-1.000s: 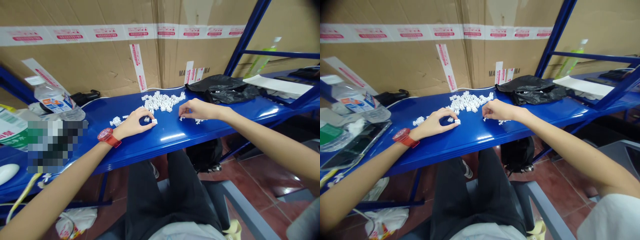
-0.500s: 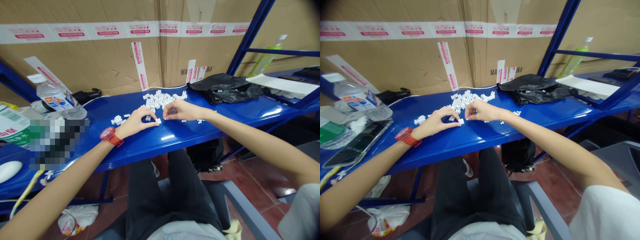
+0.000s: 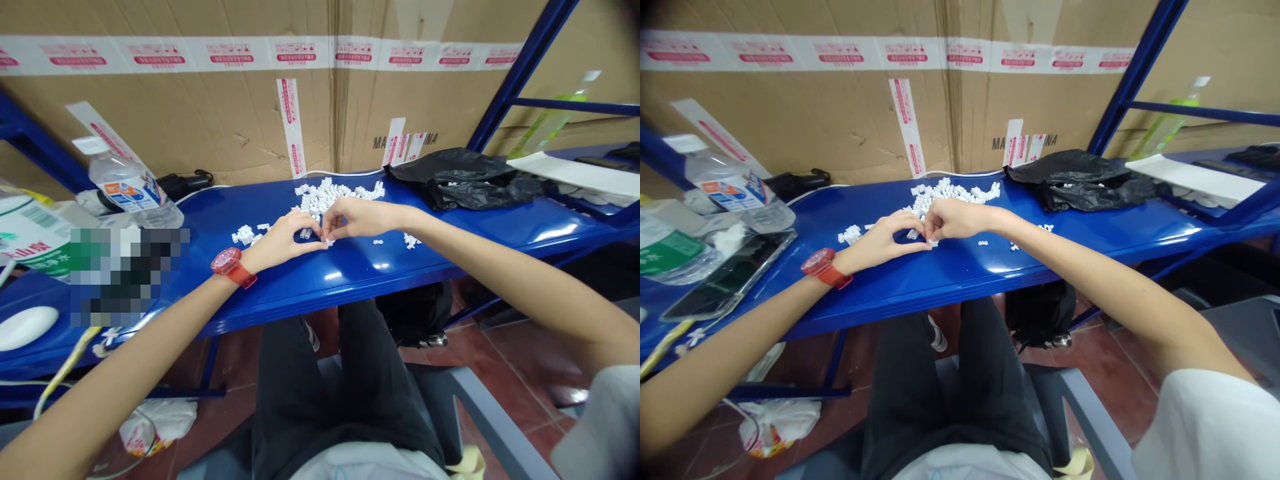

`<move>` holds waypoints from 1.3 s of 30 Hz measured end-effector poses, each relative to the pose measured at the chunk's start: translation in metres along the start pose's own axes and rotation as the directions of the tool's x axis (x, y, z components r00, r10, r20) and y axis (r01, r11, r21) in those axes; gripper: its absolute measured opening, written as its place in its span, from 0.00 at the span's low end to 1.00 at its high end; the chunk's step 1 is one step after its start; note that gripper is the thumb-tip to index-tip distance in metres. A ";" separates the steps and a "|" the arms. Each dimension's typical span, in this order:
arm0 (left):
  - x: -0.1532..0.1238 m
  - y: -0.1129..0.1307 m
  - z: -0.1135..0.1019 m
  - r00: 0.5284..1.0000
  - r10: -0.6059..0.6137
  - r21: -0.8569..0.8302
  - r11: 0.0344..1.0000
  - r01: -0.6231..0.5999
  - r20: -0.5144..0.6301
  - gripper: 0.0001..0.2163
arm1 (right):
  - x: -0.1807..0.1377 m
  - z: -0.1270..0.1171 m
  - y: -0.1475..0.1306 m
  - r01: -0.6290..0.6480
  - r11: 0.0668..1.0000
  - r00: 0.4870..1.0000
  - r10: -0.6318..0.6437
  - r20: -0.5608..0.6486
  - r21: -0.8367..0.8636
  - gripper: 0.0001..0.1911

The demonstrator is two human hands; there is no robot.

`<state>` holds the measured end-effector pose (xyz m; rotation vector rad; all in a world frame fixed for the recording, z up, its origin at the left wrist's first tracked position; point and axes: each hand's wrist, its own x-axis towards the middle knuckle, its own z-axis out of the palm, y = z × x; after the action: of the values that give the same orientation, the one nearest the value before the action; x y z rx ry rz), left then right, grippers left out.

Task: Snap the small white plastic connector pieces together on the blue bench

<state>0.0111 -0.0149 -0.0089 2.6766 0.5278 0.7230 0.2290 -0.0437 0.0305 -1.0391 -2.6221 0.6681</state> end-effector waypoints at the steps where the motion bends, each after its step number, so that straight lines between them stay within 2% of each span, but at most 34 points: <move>1: 0.000 0.000 0.000 1.000 -0.003 0.000 1.000 0.003 0.002 0.16 | 0.001 -0.001 -0.001 -0.007 1.000 1.000 0.007 0.015 -0.003 0.08; 13: 0.000 0.002 0.000 1.000 -0.014 0.002 1.000 0.014 0.012 0.15 | 0.014 -0.013 0.006 -0.051 0.992 0.983 0.028 0.183 0.118 0.08; 23: 0.001 0.001 0.000 1.000 -0.019 0.010 1.000 0.019 0.003 0.15 | 0.008 -0.013 -0.003 -0.118 0.984 0.986 0.100 0.130 0.136 0.10; 27: 0.000 0.000 0.001 0.999 -0.035 0.006 0.999 0.035 0.009 0.14 | 0.010 -0.013 -0.005 -0.133 0.985 0.982 0.116 0.148 0.107 0.08; 34: 0.000 -0.002 0.002 0.999 -0.041 -0.029 0.999 0.040 -0.012 0.16 | 0.009 -0.007 0.001 -0.035 0.998 0.993 0.030 0.112 0.044 0.08; 39: 0.000 -0.005 0.003 0.998 -0.058 -0.070 0.996 0.057 -0.016 0.18 | 0.007 -0.008 0.003 -0.049 0.998 0.990 0.042 0.136 0.042 0.09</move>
<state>0.0118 -0.0112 -0.0130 2.5815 0.5714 0.7363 0.2286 -0.0342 0.0367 -1.0790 -2.6897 0.8322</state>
